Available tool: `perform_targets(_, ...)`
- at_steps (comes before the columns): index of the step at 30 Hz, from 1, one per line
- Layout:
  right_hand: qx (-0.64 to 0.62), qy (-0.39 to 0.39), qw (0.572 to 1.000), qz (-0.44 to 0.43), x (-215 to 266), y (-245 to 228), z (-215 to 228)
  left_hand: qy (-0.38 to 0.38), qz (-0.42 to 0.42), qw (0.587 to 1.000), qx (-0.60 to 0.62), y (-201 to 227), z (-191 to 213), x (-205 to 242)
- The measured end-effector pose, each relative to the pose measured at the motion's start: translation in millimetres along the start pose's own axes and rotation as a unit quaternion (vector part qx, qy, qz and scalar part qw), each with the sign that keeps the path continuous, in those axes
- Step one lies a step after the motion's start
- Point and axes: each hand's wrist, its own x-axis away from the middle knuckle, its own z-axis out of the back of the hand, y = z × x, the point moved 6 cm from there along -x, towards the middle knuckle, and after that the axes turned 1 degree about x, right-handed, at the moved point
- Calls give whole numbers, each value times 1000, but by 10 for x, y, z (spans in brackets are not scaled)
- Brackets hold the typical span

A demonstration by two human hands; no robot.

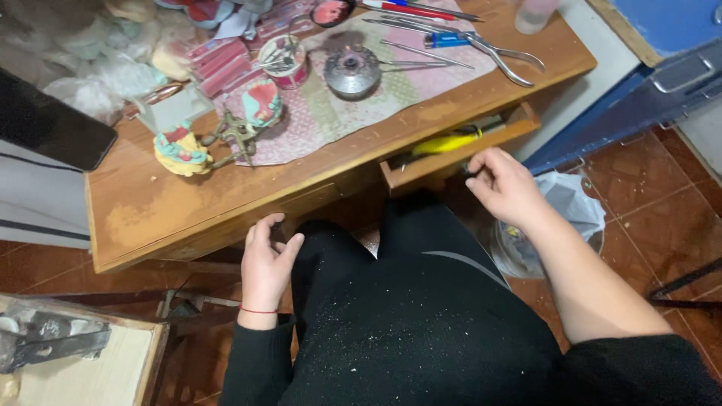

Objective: The person works on a dental cast mounted on an articulator, using a metal tool to shape the wax material. They then retrieve a wire from a drawer, cut it with pliers, and bend it with tweezers before placing it on the cast.

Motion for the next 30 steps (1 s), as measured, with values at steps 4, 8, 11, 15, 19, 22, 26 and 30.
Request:
perform_targets(4,97,-113,987,57,363,-195,362,37,-12,999,29,-41,-40,30)
perform_targets(8,201,-284,935,-72,555,-316,556,39,-6,998,44,-63,-69,9)
perform_targets(11,187,-311,928,-86,514,-271,501,47,22,999,16,-75,-51,43)
perform_targets(15,305,-116,941,86,231,-558,384,76,6,997,-19,-21,47,128)
perform_targets(19,429,-170,885,67,19,-647,82,62,37,996,-46,32,137,381)
perform_targets(22,452,-171,871,88,-25,-458,11,73,-65,993,-66,28,203,721)
perform_targets(26,387,-148,902,118,-86,243,-35,-15,29,999,-39,9,441,1041)
perform_targets(30,81,-101,975,180,-69,1403,6,-164,-59,983,-55,253,664,1170)
